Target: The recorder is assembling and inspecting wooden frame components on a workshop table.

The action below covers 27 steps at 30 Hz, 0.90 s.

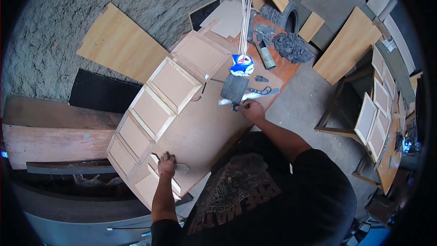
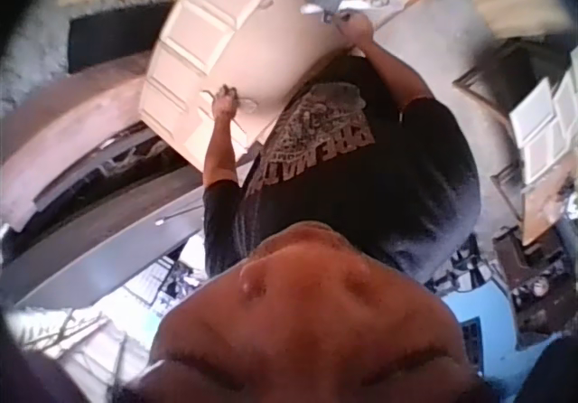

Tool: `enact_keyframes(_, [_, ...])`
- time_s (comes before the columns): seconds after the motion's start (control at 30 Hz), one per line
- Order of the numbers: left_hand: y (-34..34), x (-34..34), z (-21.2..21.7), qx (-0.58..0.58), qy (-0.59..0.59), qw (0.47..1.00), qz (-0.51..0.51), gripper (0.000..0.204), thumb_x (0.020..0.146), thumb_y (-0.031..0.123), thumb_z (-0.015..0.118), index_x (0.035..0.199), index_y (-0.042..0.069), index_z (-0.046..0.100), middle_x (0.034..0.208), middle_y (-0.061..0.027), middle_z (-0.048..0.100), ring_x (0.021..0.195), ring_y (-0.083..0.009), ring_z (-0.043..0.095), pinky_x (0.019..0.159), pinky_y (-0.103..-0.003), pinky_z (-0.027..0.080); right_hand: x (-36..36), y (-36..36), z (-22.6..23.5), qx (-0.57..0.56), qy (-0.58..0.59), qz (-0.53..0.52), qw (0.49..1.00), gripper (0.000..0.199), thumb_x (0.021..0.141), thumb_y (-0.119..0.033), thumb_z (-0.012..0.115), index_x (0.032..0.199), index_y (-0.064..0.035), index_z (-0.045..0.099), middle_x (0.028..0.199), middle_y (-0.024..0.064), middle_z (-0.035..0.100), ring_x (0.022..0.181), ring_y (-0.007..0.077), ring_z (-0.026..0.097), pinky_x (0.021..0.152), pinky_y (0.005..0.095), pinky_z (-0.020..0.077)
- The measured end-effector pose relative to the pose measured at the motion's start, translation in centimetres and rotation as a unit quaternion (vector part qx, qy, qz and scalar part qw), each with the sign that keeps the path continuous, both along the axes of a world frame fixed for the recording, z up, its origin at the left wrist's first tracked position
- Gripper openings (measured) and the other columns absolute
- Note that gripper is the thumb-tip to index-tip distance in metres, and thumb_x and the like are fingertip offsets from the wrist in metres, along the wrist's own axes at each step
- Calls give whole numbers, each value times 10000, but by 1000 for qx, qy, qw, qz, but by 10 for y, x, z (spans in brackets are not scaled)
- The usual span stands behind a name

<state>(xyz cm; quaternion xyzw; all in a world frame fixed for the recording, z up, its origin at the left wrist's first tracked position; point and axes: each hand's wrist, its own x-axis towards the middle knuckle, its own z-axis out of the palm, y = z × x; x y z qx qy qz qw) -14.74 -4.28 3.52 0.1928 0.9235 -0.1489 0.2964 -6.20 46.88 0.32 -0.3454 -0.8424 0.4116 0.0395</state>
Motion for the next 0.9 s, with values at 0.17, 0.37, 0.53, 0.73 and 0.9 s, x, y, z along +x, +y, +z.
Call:
enact_keyframes(0.17, [7,-2,6,-51,-11,997,-59,462,884,75,686,1318,231,651,1480,-74,519,1456,-280,464,1152,-480,429,-17,-1,20,2,-90,32,995,432,803,-531,840,911,-115,790,933,115,780,923,330,747,843,472,573])
enact_keyframes(0.37, [4,-1,-2,-71,-15,995,-73,328,915,80,622,1196,228,704,1282,-23,722,1354,-206,599,1123,-458,438,-23,3,5,7,-97,51,994,396,812,-499,834,936,-125,797,984,113,784,967,336,742,866,471,572])
enact_keyframes(0.53, [20,2,16,-17,-1,996,-85,342,906,67,612,1211,203,687,1316,-56,705,1324,-245,624,1147,-450,418,-23,3,-3,-22,-68,24,997,356,789,-439,860,927,-117,797,990,107,785,964,334,742,883,462,572])
enact_keyframes(0.73, [92,8,67,123,74,989,26,375,858,29,658,1221,113,619,1299,-146,651,1104,-347,711,945,-490,556,-12,9,-7,-42,-42,20,998,289,764,-356,872,882,-105,792,979,124,784,957,334,744,845,454,587])
enact_keyframes(0.9, [122,28,44,430,180,878,109,245,959,119,705,1179,75,606,1013,-125,684,766,-316,691,685,-410,569,-2,15,-25,-112,-26,47,992,300,745,-254,872,955,-65,771,988,146,766,930,305,740,835,413,583])
